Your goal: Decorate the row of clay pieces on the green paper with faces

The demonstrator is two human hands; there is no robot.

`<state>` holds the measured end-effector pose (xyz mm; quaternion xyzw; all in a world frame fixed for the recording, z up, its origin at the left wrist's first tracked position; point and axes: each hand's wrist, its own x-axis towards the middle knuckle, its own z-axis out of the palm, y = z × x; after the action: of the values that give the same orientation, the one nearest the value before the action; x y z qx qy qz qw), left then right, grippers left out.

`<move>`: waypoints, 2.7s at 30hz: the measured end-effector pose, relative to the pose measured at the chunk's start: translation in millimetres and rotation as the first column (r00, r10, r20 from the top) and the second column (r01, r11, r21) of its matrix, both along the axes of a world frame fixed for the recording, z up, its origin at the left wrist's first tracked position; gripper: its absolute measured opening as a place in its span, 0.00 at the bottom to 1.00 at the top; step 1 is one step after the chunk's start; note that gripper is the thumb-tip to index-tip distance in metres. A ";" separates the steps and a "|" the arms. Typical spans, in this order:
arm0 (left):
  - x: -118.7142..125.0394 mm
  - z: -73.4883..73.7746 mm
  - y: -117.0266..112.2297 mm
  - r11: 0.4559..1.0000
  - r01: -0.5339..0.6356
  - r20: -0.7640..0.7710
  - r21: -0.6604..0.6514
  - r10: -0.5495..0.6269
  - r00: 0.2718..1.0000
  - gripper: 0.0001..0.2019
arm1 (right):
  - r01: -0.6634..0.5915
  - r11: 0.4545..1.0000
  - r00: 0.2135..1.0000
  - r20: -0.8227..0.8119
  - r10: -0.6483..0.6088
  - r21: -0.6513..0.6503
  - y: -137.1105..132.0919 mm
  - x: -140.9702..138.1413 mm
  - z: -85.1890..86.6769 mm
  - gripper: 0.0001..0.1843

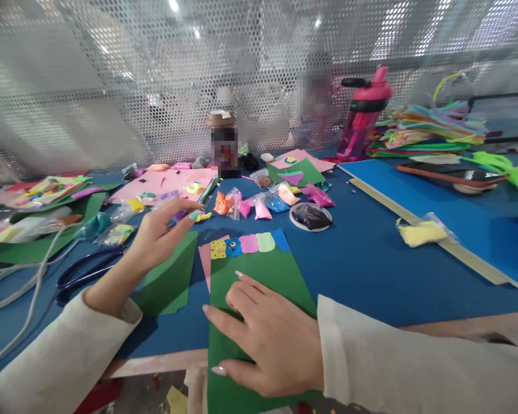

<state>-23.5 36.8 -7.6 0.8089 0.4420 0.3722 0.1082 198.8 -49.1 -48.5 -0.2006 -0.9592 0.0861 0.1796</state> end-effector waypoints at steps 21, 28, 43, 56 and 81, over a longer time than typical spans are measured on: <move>-25.3 -22.7 -21.2 0.988 0.157 -0.640 0.005 -0.117 0.760 0.22 | 0.028 0.999 1.000 -0.012 -0.027 0.047 -2.7 1.1 -6.0 0.23; -27.8 -21.0 -19.8 0.986 0.164 -0.509 0.025 -0.128 0.851 0.19 | 0.000 1.000 1.000 -0.007 0.000 0.026 -1.0 0.5 -3.9 0.21; -7.3 -19.9 -41.0 0.938 0.345 -0.415 0.030 -0.302 0.858 0.36 | -0.057 0.994 0.989 -0.141 0.043 -0.097 4.0 7.0 12.5 0.10; -2.5 -22.4 -39.4 0.952 0.305 -0.513 -0.013 -0.268 0.815 0.42 | 0.056 0.967 0.974 -0.200 -0.108 -0.250 17.5 3.8 -1.0 0.06; -1.6 -29.8 -36.7 0.948 0.313 -0.546 0.054 -0.235 0.804 0.39 | -0.014 0.933 0.986 -0.161 -0.047 -0.360 19.8 5.9 2.1 0.06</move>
<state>-25.1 0.1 -37.4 0.9411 0.3053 0.1437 -0.0236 204.7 -29.3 -46.5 -0.2303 -0.9070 0.2753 0.2205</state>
